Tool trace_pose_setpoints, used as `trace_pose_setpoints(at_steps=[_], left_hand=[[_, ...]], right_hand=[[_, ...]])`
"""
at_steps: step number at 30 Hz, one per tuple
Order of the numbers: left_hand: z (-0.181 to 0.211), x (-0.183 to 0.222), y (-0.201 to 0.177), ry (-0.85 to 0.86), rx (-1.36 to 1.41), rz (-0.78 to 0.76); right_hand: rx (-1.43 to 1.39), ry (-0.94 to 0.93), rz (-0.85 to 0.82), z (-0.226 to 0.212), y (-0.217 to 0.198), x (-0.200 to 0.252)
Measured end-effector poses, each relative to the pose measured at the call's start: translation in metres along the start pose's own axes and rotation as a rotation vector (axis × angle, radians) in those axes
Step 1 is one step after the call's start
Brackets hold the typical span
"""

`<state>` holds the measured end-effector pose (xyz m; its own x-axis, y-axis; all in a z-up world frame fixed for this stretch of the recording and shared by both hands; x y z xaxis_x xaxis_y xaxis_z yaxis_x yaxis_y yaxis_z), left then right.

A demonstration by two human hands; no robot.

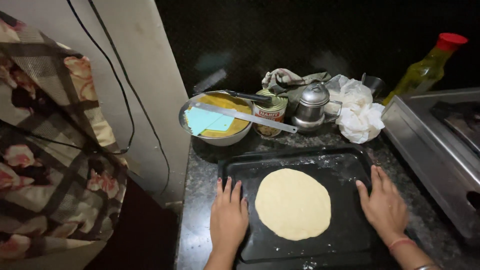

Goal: Flattening and shaping pizza dough on a baking tray in a kitchen.

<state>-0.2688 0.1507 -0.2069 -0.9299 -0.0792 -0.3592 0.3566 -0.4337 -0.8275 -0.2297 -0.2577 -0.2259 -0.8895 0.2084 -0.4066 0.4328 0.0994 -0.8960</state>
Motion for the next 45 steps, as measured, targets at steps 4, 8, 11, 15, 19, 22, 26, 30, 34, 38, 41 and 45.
trace_pose_setpoints(at_steps=[4,8,11,15,19,22,26,30,34,38,41,45], left_hand=[[-0.001,0.002,-0.005,-0.040,0.037,-0.002],[-0.006,0.002,-0.004,-0.054,0.128,0.023],[-0.006,0.003,-0.008,-0.059,0.195,0.048],[-0.006,0.003,-0.011,-0.074,0.248,0.043],[-0.008,0.004,-0.008,-0.054,0.257,0.044],[-0.006,0.005,-0.008,-0.049,0.252,0.046],[-0.004,0.005,-0.007,0.006,0.158,0.094],[-0.007,0.005,-0.004,0.016,0.156,0.111],[0.001,0.005,-0.012,-0.005,0.137,0.082],[0.004,0.005,-0.016,0.010,0.142,0.105],[0.003,0.005,-0.014,0.020,0.147,0.109],[0.005,0.006,-0.017,0.043,0.157,0.122]], right_hand=[[-0.028,-0.001,-0.011,0.003,0.001,-0.001],[-0.095,0.023,-0.018,0.009,0.003,-0.005],[-0.139,0.047,-0.039,0.012,0.003,-0.003],[-0.191,0.055,-0.038,0.014,0.002,-0.003],[-0.183,0.066,-0.049,0.014,0.004,-0.004],[-0.170,0.042,-0.034,0.017,0.008,-0.004],[-0.128,0.053,-0.037,0.008,0.000,-0.004],[-0.095,0.068,-0.067,0.009,0.001,-0.003],[-0.077,0.057,-0.081,0.010,0.004,-0.004],[-0.082,0.044,-0.080,0.007,0.001,-0.001],[-0.088,0.032,-0.067,0.006,-0.001,-0.001],[-0.073,0.046,-0.071,0.009,0.001,-0.002]])
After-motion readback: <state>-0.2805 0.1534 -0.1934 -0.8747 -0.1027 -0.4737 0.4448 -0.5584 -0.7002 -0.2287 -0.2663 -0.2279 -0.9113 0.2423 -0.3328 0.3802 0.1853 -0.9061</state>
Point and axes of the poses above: each hand's wrist, its own x-axis away from the middle knuckle, its own y-axis out of the palm, z = x × y, the point moved 7 cm from there along -x, towards the middle knuckle, and after that the axes turned 2 degrees about -x, right-handed, at the moved point
